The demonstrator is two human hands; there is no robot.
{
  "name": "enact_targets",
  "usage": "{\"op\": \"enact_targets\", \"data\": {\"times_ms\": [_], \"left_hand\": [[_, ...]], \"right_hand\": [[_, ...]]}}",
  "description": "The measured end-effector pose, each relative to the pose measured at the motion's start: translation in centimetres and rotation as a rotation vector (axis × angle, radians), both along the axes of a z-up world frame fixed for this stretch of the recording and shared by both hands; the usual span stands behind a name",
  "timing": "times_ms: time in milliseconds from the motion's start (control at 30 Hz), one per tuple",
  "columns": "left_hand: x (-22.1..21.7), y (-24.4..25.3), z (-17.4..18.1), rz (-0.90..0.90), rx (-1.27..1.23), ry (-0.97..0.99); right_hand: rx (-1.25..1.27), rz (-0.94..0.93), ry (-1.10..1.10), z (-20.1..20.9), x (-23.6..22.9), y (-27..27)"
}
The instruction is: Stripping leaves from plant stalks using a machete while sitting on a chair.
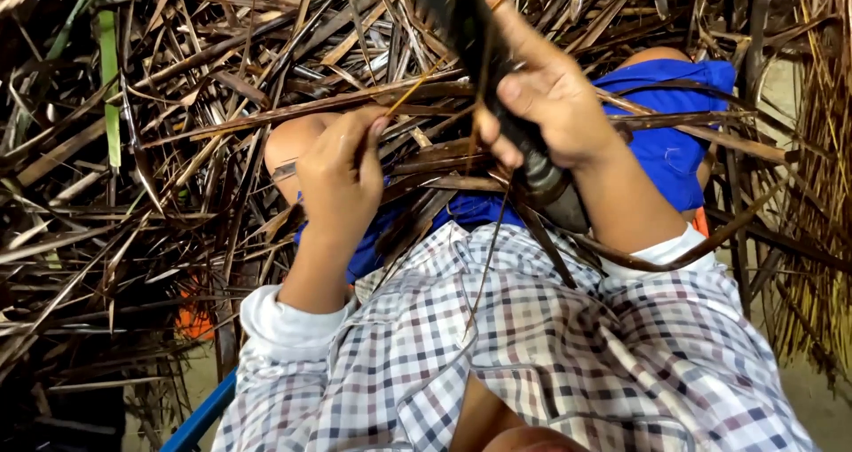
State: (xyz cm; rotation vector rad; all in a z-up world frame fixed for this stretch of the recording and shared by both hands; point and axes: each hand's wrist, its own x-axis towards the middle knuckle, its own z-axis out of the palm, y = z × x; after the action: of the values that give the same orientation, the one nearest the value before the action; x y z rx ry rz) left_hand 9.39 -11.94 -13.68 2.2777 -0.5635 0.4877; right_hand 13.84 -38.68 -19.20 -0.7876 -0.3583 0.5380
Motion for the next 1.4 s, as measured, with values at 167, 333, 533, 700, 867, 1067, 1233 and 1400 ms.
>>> {"op": "enact_targets", "data": {"times_ms": [167, 333, 533, 700, 867, 1067, 1233, 1400], "left_hand": [[-1.5, 3.8, -1.8, 0.040, 0.126, -0.054], [-2.7, 6.5, -2.0, 0.042, 0.175, -0.029], [-4.6, 10.8, -3.5, 0.044, 0.205, -0.003], [-6.5, 13.7, -3.8, 0.078, 0.184, -0.044], [-8.1, 17.1, -5.6, 0.144, 0.352, -0.147], [-9.2, 20.1, -6.4, 0.229, 0.429, -0.315], [-9.0, 24.9, -8.9, 0.277, 0.436, -0.381], [-11.3, 30.2, -11.7, 0.473, 0.327, -0.248]], "right_hand": [[0.094, -0.182, 0.167, -1.5, 0.9, -2.2], [0.069, -0.247, 0.179, -1.9, 1.2, -2.5], [0.006, -0.261, 0.124, -2.7, 1.6, -3.3], [-0.002, -0.260, 0.134, -2.7, 2.0, -3.7], [-0.038, -0.308, 0.144, -3.0, 2.6, -4.7], [-0.039, -0.297, 0.063, -3.4, 3.1, -5.3], [0.045, -0.308, 0.101, -3.2, 3.0, -5.4], [0.164, -0.379, 0.151, -2.4, 2.9, -6.7]]}}
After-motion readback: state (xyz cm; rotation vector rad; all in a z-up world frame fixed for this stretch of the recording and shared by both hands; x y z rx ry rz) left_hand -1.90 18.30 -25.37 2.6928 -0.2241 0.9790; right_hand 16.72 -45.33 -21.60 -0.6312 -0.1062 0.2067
